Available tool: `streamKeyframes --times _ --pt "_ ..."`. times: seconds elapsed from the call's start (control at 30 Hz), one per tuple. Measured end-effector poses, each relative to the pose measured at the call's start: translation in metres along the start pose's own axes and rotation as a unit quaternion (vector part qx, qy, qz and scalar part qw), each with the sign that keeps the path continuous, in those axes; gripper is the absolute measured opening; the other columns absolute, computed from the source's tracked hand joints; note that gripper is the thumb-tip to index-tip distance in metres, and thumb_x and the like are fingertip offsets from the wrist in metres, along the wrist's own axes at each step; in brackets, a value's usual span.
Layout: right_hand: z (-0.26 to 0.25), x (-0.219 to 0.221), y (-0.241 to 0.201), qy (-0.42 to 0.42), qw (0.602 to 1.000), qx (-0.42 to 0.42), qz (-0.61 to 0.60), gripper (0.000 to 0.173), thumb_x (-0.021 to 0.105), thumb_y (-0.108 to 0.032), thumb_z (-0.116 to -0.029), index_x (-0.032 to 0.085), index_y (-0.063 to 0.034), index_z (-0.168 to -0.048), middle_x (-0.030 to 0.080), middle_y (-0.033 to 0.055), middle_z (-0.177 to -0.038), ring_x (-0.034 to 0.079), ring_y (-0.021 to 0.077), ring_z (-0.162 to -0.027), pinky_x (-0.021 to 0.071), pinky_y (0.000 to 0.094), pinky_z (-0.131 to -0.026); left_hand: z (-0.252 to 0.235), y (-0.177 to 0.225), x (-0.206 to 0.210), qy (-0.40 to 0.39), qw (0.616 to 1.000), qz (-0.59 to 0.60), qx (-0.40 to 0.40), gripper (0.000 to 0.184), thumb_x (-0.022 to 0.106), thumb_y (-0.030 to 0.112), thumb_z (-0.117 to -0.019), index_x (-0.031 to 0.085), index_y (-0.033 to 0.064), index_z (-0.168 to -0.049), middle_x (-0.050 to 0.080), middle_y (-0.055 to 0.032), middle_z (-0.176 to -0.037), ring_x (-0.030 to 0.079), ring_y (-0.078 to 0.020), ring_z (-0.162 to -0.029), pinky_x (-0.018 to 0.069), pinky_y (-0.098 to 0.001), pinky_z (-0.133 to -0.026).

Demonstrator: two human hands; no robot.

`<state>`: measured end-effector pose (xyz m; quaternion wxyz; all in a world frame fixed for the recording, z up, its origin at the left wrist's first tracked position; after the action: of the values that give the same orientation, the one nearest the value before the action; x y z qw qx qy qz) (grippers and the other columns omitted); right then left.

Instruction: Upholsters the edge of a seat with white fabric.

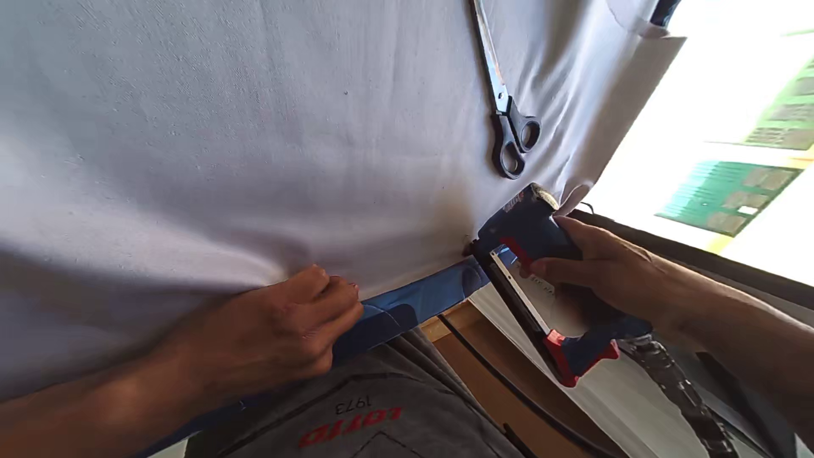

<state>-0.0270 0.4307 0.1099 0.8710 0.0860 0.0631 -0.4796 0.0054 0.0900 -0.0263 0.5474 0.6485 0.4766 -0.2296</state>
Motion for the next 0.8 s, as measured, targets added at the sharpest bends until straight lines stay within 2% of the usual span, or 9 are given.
streamKeyframes --times 0.3,0.47,0.63,0.7,0.8 --pt "0.008 0.038 -0.032 -0.023 1.000 0.000 0.009 0.030 0.062 -0.019 -0.1007 0.049 -0.0163 -0.127 0.068 0.0114 -0.094 0.065 0.0217 -0.051 0.0598 0.0351 -0.045 0.035 0.008 -0.021 -0.014 0.998 -0.027 -0.049 0.032 0.035 -0.009 -0.0994 0.065 -0.0037 -0.093 0.067 -0.0151 -0.092 0.059 -0.0281 -0.079 0.0415 -0.0405 -0.069" --pt "0.013 0.068 -0.055 -0.042 0.999 -0.003 0.016 0.032 0.063 -0.019 -0.1003 0.049 -0.0175 -0.129 0.069 0.0114 -0.096 0.065 0.0228 -0.052 0.0601 0.0357 -0.045 0.064 0.013 -0.036 -0.033 0.994 -0.052 -0.091 0.029 0.036 -0.011 -0.1007 0.065 -0.0068 -0.100 0.066 -0.0167 -0.090 0.058 -0.0288 -0.075 0.0424 -0.0410 -0.070" --pt "0.023 0.096 -0.077 -0.050 0.999 -0.002 0.016 0.032 0.063 -0.020 -0.0996 0.049 -0.0171 -0.128 0.068 0.0115 -0.095 0.065 0.0226 -0.052 0.0596 0.0353 -0.045 0.092 0.015 -0.048 -0.044 0.991 -0.054 -0.118 0.031 0.032 -0.011 -0.1001 0.063 -0.0082 -0.101 0.063 -0.0175 -0.086 0.055 -0.0307 -0.072 0.0407 -0.0430 -0.066" --pt "0.025 0.110 -0.085 -0.054 0.999 -0.002 0.010 0.030 0.063 -0.019 -0.0997 0.050 -0.0160 -0.127 0.068 0.0120 -0.091 0.065 0.0226 -0.050 0.0593 0.0356 -0.044 0.101 0.015 -0.052 -0.051 0.990 -0.052 -0.121 0.032 0.032 -0.012 -0.0993 0.063 -0.0101 -0.101 0.059 -0.0179 -0.082 0.052 -0.0312 -0.068 0.0393 -0.0432 -0.062" --pt "0.029 0.133 -0.099 -0.059 0.998 -0.009 0.008 0.030 0.063 -0.019 -0.0993 0.050 -0.0160 -0.127 0.069 0.0119 -0.095 0.064 0.0220 -0.051 0.0588 0.0346 -0.044 0.116 0.015 -0.059 -0.060 0.988 -0.057 -0.132 0.031 0.031 -0.012 -0.0993 0.062 -0.0104 -0.099 0.056 -0.0179 -0.081 0.051 -0.0319 -0.068 0.0382 -0.0428 -0.059"
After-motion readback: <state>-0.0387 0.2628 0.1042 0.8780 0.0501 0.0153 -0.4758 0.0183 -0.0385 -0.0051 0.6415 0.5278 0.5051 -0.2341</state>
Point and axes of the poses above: each hand's wrist, its own z-axis away from the middle knuckle, its own x-axis out of the palm, y = z × x, the point moved 3 cm from there along -z, towards the middle knuckle
